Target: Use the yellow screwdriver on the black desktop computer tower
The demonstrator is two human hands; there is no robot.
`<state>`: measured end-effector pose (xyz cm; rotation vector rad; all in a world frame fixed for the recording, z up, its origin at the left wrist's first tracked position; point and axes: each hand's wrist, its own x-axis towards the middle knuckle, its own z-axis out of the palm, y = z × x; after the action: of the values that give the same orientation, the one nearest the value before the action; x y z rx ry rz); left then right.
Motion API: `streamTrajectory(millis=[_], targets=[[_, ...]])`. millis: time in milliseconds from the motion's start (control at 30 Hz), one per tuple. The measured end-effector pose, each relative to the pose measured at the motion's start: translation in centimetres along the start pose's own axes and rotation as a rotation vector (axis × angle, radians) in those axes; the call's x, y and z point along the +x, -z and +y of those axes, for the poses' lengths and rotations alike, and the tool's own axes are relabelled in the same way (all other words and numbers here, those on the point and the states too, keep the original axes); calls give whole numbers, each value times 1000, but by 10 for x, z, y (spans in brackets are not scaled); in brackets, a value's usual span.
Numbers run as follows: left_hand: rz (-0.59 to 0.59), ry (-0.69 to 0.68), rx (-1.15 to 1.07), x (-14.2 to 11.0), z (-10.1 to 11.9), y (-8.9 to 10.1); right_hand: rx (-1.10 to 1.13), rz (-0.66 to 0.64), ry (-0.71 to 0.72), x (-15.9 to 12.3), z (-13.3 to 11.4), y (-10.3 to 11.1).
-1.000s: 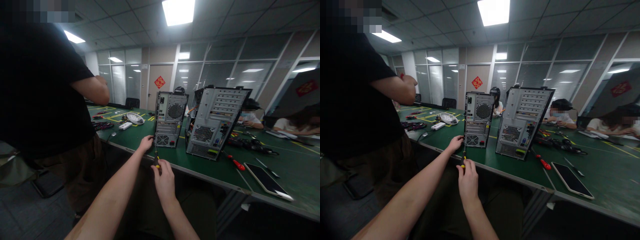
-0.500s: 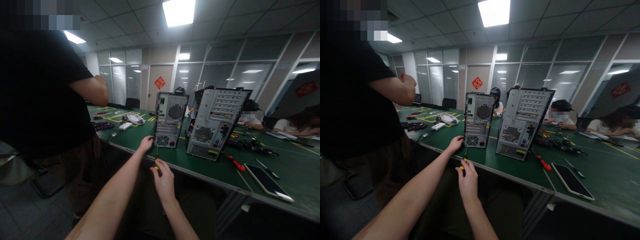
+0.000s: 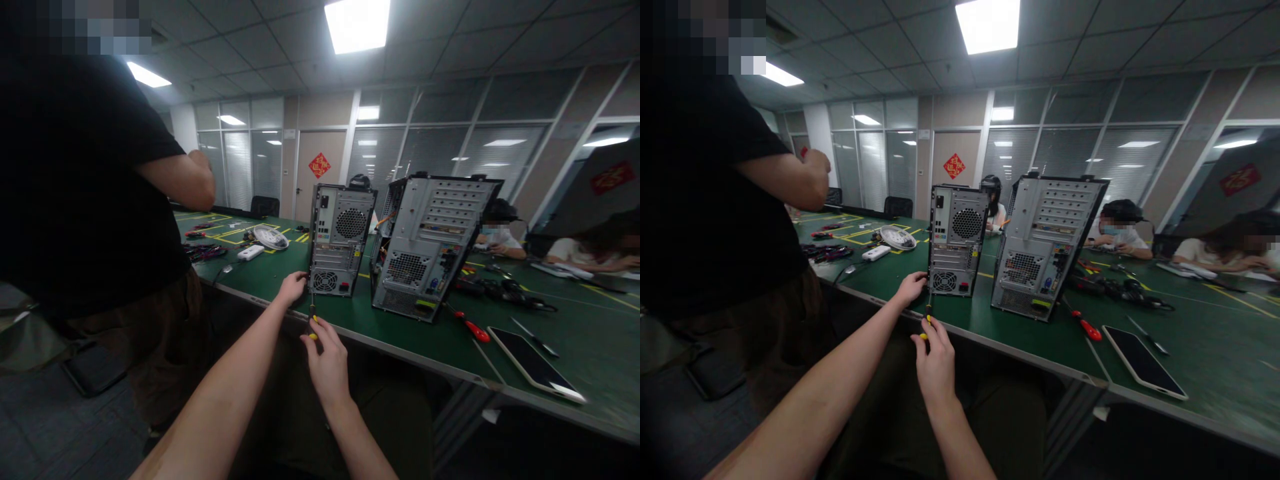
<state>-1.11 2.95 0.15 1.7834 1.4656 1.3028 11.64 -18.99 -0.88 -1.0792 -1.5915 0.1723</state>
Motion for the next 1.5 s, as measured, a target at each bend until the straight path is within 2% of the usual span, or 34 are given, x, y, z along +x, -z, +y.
streamTrajectory(millis=[967,1133,1333,1500], targets=[[-4,19,-18,-2,4,1,20,-1,3,2,3,-2],[4,19,-12,-2,4,2,60,-7,-56,1,4,-3],[8,-4,-21,0,-1,0,-27,-57,37,0,0,-1],[20,-15,-16,3,-6,-3,-124,-119,46,0,-2,-1]])
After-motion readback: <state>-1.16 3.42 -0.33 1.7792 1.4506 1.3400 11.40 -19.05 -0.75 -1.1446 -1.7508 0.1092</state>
